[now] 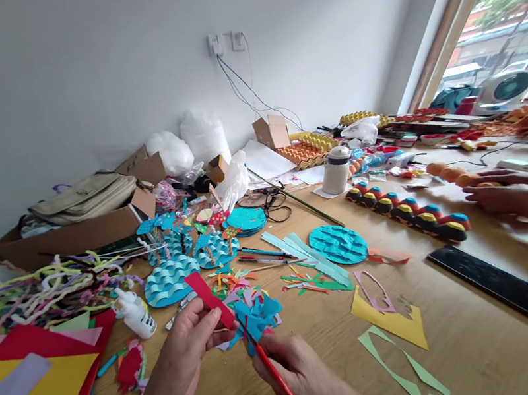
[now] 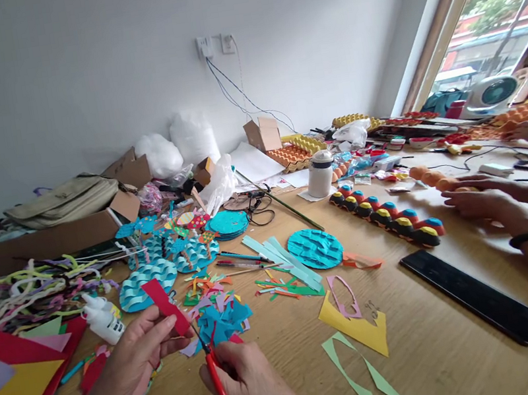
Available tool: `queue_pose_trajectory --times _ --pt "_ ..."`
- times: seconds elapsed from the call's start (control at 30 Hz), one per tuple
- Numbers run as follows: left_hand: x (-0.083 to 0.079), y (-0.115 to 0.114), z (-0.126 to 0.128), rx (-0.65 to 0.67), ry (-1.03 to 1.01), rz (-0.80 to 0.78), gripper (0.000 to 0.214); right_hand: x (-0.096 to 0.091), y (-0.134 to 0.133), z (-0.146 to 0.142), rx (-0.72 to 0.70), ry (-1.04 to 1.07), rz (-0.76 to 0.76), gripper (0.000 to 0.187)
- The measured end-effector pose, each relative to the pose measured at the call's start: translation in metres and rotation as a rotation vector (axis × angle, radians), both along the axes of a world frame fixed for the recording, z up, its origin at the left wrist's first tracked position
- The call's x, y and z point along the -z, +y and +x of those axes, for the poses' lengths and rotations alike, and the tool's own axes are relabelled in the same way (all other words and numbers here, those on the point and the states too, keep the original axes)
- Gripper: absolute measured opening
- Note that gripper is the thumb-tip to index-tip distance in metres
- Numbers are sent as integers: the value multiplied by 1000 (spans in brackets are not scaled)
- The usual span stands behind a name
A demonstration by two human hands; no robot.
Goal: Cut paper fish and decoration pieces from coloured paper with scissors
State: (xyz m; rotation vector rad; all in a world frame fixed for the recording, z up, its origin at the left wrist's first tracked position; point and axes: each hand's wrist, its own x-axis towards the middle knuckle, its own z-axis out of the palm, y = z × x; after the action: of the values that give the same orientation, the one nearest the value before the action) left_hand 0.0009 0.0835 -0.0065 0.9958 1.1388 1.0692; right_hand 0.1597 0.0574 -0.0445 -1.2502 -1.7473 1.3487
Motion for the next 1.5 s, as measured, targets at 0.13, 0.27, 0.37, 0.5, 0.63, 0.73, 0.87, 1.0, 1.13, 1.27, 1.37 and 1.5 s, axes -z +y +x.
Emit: queue_pose_trajectory --times 0.13,0.27,0.37,0.5,0.63,0.73,0.87,1.0,1.13,1.27,1.37,1.5 --pt "-1 0 3 26 -15 -13 11 1 1 0 1 -2 2 30" --pt "-1 0 4 46 -19 -24 14 0 1 1 12 -18 21 29" --pt "1 -1 5 55 -27 -25 11 -1 0 0 13 -10 21 28" --pt "3 -1 5 61 -37 -26 10 0 0 0 17 8 -6 27" --pt "2 -1 6 68 -32 -25 11 3 0 1 13 -2 11 27" --pt "2 -1 7 72 -25 -23 11 5 0 1 15 -8 18 28" --pt "4 0 7 78 -33 -16 12 6 -1 0 16 -18 13 29" --pt "5 0 7 85 -38 -10 11 6 0 1 10 -15 19 31" --pt "6 0 6 94 -45 -11 11 8 0 4 -18 -19 74 34" --pt "7 0 4 104 -49 -9 11 9 -1 4 -24 -35 103 36" --pt "8 -1 3 119 -50 -17 11 8 -1 3 -13 -56 96 35" --pt "8 -2 2 179 -37 -28 15 6 -1 2 -10 -81 89 32"
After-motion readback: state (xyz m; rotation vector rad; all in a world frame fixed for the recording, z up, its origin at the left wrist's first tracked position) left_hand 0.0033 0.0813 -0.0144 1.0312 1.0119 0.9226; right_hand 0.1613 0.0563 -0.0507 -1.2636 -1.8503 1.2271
